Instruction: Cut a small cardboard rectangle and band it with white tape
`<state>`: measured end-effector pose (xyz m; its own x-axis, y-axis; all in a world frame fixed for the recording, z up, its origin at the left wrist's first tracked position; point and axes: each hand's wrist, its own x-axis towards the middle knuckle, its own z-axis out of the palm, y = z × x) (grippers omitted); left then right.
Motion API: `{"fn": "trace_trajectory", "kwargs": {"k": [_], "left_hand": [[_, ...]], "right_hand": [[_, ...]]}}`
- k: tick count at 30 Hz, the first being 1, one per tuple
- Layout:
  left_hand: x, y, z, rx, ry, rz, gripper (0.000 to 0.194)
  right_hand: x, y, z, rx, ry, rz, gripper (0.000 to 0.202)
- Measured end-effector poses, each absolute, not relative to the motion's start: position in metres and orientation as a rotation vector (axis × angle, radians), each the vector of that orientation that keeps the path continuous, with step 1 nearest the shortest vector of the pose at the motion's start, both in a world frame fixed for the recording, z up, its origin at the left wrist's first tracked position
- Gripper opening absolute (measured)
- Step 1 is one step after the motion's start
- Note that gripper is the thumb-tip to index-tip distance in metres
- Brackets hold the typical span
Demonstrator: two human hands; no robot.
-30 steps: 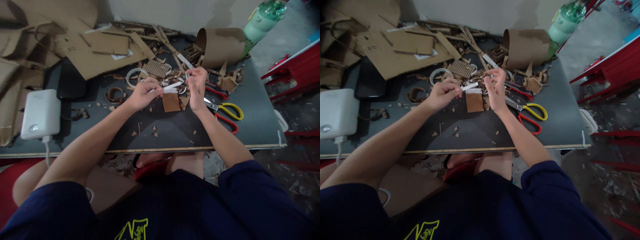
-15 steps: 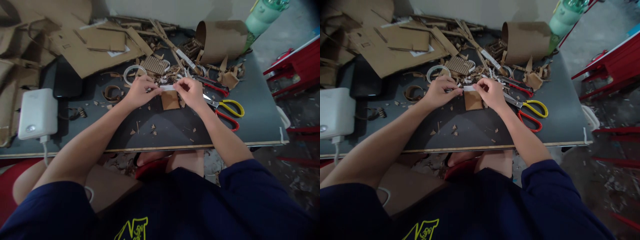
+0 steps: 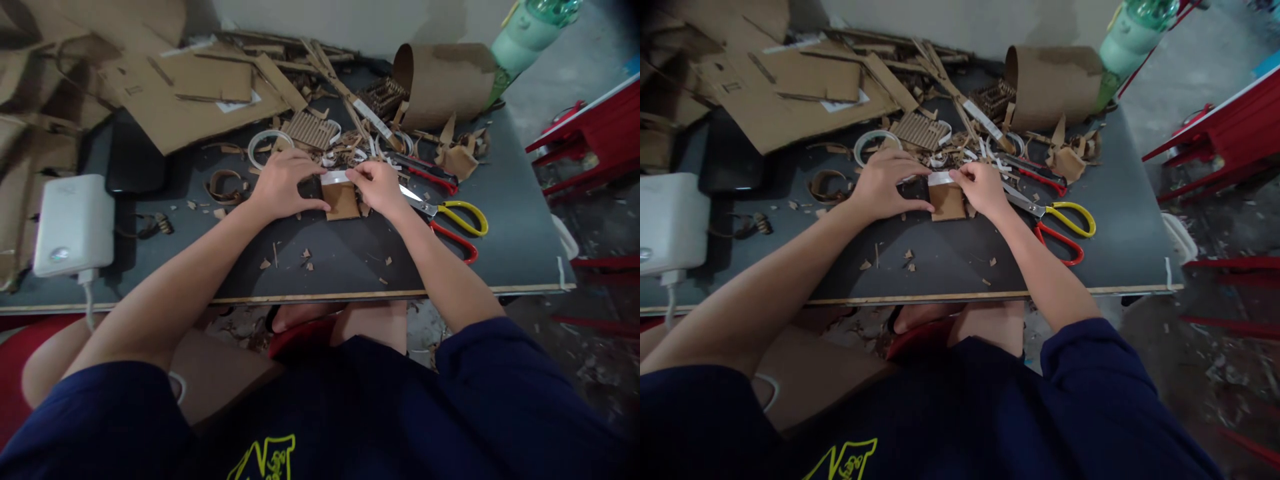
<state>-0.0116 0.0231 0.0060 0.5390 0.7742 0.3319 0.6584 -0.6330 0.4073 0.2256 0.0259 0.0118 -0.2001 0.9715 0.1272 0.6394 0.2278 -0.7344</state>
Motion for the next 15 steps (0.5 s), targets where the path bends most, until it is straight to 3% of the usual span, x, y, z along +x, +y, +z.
{"fn": "trace_trajectory", "kwargs": {"k": [15], "left_hand": [[-0.01, 0.0232, 0.0051, 2.525, 1.21, 0.697, 0.059]], "right_hand": [[0.2236, 0.0254, 0.0151, -1.617, -1.91, 0.703, 0.025]]}}
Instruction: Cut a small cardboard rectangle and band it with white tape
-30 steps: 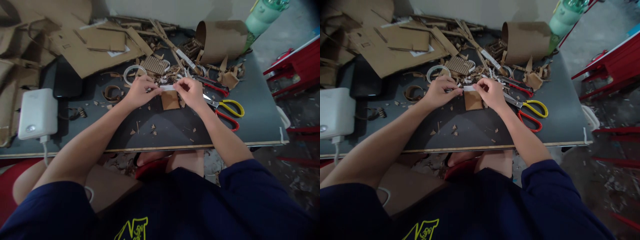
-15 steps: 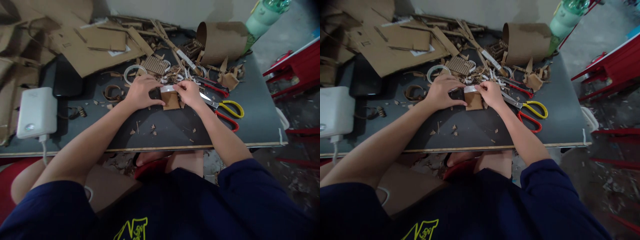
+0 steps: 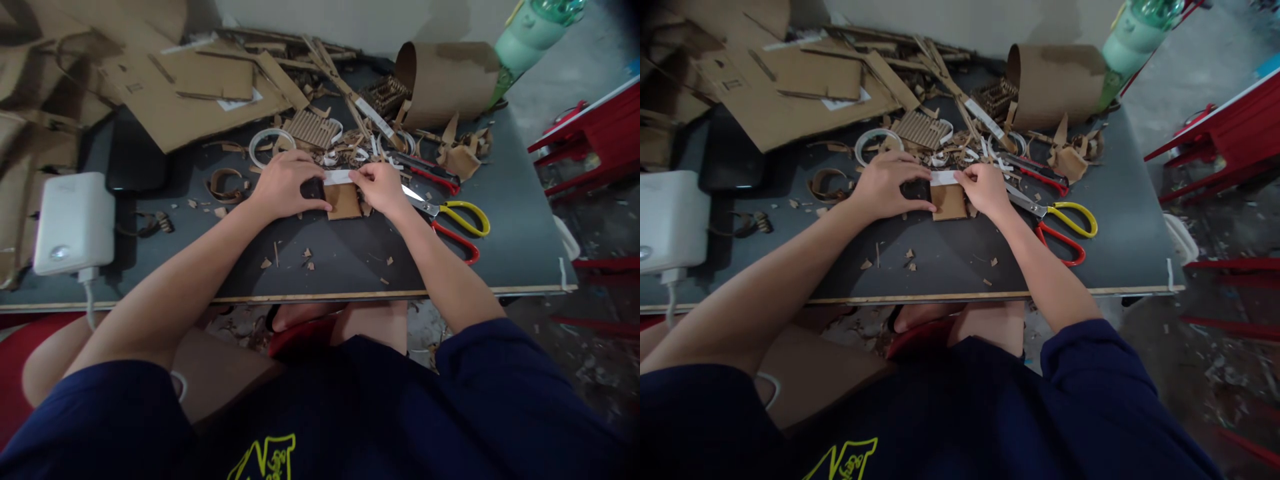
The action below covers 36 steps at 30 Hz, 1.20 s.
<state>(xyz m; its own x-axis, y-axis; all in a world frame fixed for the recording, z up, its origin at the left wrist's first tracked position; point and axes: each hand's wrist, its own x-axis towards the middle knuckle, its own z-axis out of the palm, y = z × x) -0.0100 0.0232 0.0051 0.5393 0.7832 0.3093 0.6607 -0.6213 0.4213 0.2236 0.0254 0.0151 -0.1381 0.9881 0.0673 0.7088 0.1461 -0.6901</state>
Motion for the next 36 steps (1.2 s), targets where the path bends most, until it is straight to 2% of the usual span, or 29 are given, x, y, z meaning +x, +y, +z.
{"fn": "trace_trajectory", "kwargs": {"k": [18, 24, 29, 36], "left_hand": [[-0.01, 0.0203, 0.0082, 2.557, 1.178, 0.655, 0.052], [-0.0097, 0.0188, 0.0095, 2.554, 1.226, 0.65, 0.059], [-0.0102, 0.0208, 0.0077, 2.573, 1.163, 0.638, 0.049], [-0.0093, 0.0207, 0.0099, 2.549, 1.162, 0.638, 0.054]], "right_hand": [[0.2184, 0.0208, 0.0221, -1.701, -1.899, 0.637, 0.022], [0.2183, 0.0209, 0.0227, -1.731, -1.924, 0.63, 0.022], [0.218, 0.0213, 0.0213, -1.726, -1.923, 0.612, 0.024], [0.2178, 0.0203, 0.0212, -1.698, -1.931, 0.598, 0.024]]}}
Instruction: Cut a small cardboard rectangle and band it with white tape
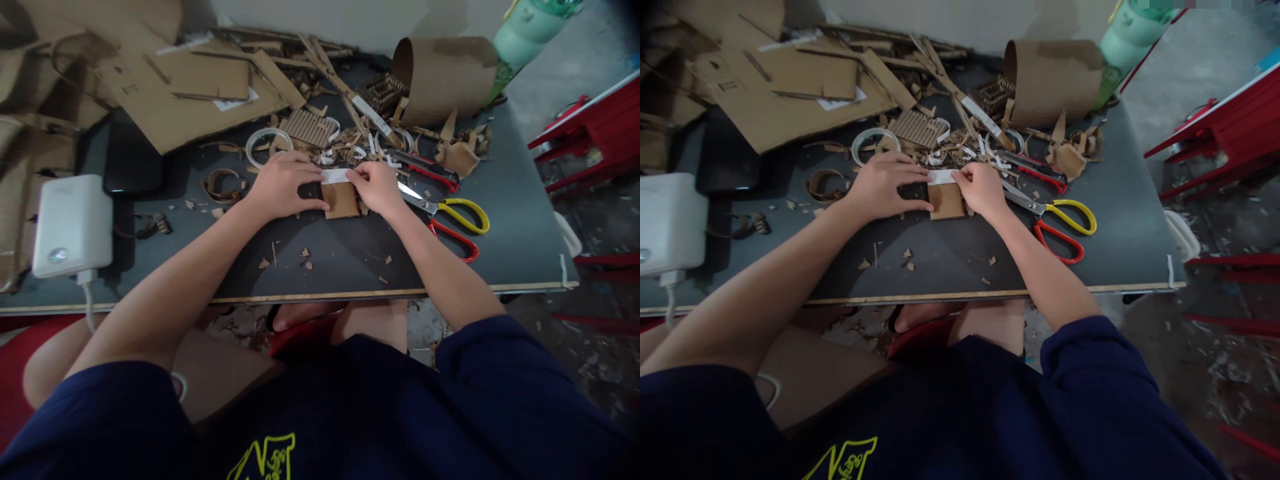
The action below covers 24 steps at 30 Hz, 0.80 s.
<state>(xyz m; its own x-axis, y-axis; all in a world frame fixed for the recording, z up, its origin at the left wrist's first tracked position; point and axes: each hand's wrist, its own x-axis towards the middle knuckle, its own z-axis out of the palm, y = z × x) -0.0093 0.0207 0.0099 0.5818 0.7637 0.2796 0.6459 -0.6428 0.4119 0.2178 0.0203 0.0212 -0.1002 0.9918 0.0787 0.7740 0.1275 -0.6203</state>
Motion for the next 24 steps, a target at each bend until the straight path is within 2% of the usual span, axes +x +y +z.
{"fn": "trace_trajectory", "kwargs": {"k": [11, 18, 24], "left_hand": [[-0.009, 0.022, 0.01, 2.566, 1.188, 0.616, 0.054], [-0.008, 0.023, 0.01, 2.562, 1.191, 0.605, 0.055], [-0.008, 0.022, 0.01, 2.562, 1.198, 0.606, 0.052]], "right_hand": [[0.219, 0.022, 0.014, -1.572, -1.941, 0.62, 0.025], [0.22, 0.023, 0.008, -1.408, -1.83, 0.877, 0.041], [0.219, 0.021, 0.014, -1.453, -1.887, 0.871, 0.025]]}}
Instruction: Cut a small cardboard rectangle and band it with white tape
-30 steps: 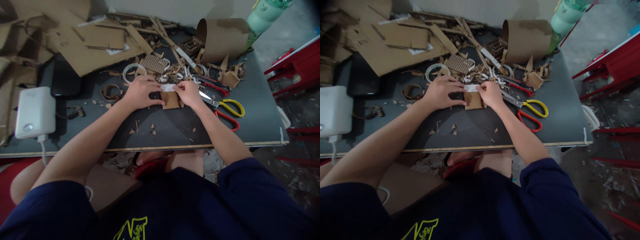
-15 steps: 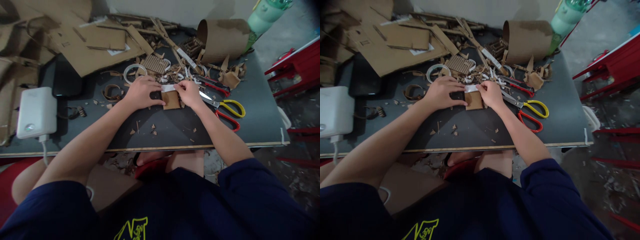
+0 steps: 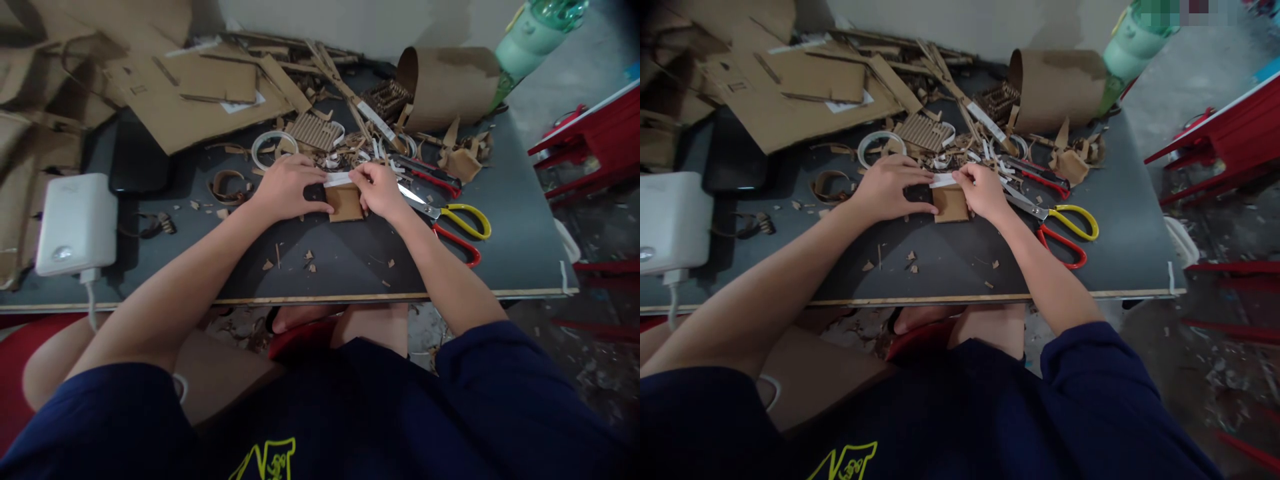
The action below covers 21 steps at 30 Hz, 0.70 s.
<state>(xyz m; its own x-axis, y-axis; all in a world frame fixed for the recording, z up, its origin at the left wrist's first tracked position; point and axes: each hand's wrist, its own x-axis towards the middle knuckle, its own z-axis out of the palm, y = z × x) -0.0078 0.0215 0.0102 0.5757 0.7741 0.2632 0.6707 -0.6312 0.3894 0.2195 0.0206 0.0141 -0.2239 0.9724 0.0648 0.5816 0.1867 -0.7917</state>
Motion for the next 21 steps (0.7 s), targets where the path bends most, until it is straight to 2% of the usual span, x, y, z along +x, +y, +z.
{"fn": "trace_trajectory", "kwargs": {"k": [21], "left_hand": [[-0.007, 0.019, 0.014, 2.643, 1.232, 0.539, 0.055]], "right_hand": [[0.215, 0.015, 0.027, -1.651, -1.921, 0.772, 0.024]]}}
